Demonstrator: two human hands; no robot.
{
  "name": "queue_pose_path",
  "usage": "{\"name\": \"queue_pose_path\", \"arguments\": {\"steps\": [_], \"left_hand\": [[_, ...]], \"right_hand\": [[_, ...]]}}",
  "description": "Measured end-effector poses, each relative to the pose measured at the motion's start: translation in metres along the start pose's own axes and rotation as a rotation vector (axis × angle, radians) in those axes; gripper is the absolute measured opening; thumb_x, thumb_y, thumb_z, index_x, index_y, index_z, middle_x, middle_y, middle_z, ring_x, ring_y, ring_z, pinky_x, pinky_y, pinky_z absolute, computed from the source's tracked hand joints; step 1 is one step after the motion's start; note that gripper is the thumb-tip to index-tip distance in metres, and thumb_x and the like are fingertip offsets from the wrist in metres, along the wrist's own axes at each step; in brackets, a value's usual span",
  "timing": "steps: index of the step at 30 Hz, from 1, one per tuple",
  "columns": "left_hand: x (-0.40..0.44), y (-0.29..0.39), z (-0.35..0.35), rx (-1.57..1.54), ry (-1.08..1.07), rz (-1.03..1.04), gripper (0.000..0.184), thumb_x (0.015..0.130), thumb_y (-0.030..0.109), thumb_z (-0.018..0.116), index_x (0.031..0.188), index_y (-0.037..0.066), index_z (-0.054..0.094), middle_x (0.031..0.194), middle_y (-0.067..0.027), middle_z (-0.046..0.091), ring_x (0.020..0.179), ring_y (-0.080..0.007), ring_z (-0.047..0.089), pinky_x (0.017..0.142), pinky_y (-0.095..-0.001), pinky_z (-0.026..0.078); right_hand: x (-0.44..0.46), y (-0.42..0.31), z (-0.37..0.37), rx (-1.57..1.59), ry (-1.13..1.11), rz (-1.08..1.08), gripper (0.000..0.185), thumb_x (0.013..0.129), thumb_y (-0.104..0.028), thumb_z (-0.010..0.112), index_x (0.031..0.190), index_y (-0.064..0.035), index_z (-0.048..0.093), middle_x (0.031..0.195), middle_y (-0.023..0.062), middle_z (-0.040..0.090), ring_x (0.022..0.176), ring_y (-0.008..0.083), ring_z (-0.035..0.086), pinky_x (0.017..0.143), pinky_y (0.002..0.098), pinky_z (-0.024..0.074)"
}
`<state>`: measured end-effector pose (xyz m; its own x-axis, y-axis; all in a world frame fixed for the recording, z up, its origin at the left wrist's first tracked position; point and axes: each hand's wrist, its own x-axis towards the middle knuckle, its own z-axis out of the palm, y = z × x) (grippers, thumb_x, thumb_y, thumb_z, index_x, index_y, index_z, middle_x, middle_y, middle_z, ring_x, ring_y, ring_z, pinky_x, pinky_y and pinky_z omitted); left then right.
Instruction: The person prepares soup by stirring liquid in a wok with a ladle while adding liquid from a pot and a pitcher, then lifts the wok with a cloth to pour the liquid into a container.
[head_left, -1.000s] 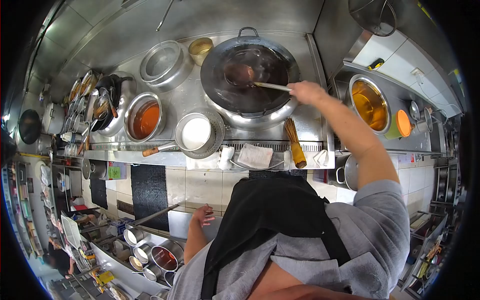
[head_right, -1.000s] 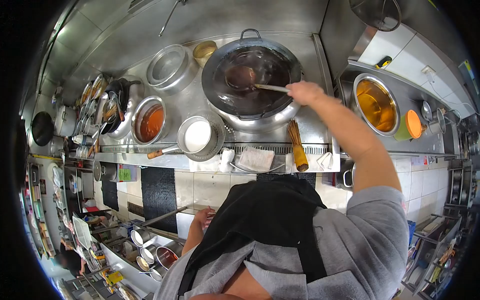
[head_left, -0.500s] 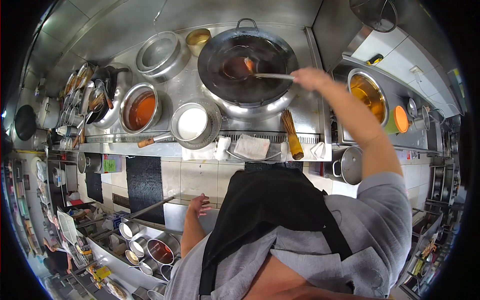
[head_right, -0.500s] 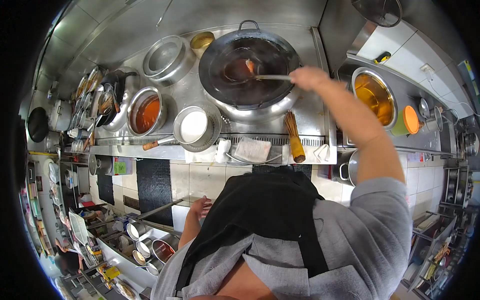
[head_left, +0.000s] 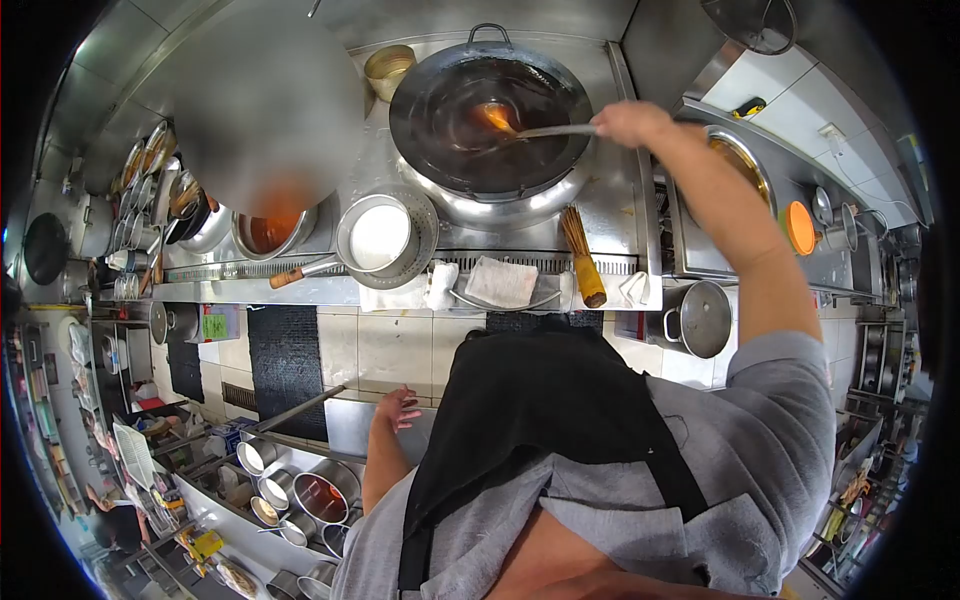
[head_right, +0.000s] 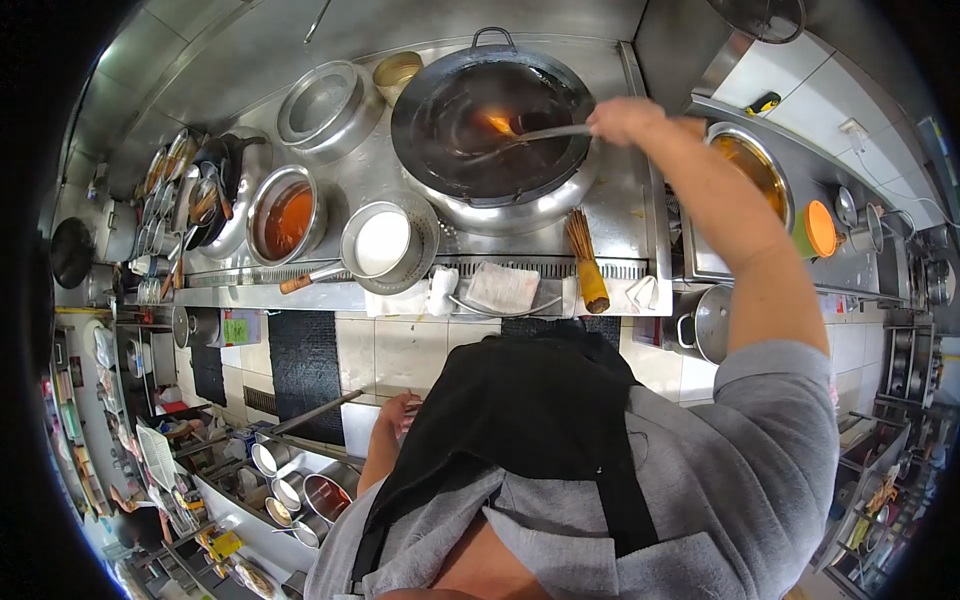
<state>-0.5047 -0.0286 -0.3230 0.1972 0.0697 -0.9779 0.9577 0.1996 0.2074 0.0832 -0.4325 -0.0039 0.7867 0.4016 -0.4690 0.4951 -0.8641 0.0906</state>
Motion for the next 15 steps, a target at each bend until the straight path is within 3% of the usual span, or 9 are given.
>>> {"name": "queue_pose_path", "arguments": {"steps": [4,6,9,13,15], "left_hand": [[-0.007,0.004,-0.005,-0.032,0.032,0.017,0.055,0.101,0.061,0.042,0.133,0.018,0.057,0.144,-0.0106,0.054,0.106,-0.0268,0.067,0.098,-0.0591,0.04],[-0.014,0.009,0.0,0.011,0.037,0.019,0.056,0.101,0.061,0.043,0.133,0.017,0.057,0.144,-0.0103,0.055,0.104,-0.0266,0.068,0.098,-0.0579,0.04],[-0.004,0.008,0.001,0.003,0.005,0.004,0.057,0.101,0.061,0.043,0.133,0.016,0.057,0.143,-0.0101,0.055,0.102,-0.0265,0.068,0.097,-0.0566,0.041],[-0.012,0.01,0.0,0.01,0.024,0.0,0.056,0.101,0.06,0.043,0.132,0.016,0.058,0.142,-0.01,0.056,0.101,-0.0264,0.069,0.096,-0.0559,0.041],[-0.018,0.013,-0.004,0.007,0.027,0.013,0.057,0.099,0.061,0.044,0.132,0.017,0.059,0.134,-0.0079,0.059,0.11,-0.026,0.058,0.096,-0.055,0.041]], "right_hand": [[-0.011,-0.028,-0.048,-0.111,0.041,0.098,0.031,0.099,-0.034,0.056,0.123,-0.0206,0.07,0.126,0.01,0.068,0.119,0.0302,0.063,0.1,0.0456,0.0506],[-0.007,-0.06,-0.029,-0.128,0.068,0.127,0.029,0.1,-0.032,0.055,0.119,-0.0189,0.072,0.125,0.0125,0.068,0.116,0.0322,0.065,0.099,0.047,0.0513],[0.004,-0.067,0.034,0.151,0.118,0.053,0.033,0.101,-0.031,0.052,0.129,-0.0225,0.066,0.131,0.0124,0.065,0.123,0.0314,0.06,0.104,0.0462,0.0481],[0.003,-0.016,-0.004,-0.005,-0.001,-0.026,0.036,0.1,-0.034,0.054,0.133,-0.0243,0.064,0.131,0.0066,0.065,0.123,0.0281,0.06,0.104,0.0443,0.0473],[0.015,0.004,-0.034,-0.049,-0.029,0.033,0.034,0.099,-0.032,0.055,0.129,-0.0207,0.067,0.126,0.007,0.068,0.119,0.029,0.063,0.097,0.0437,0.051]]}}
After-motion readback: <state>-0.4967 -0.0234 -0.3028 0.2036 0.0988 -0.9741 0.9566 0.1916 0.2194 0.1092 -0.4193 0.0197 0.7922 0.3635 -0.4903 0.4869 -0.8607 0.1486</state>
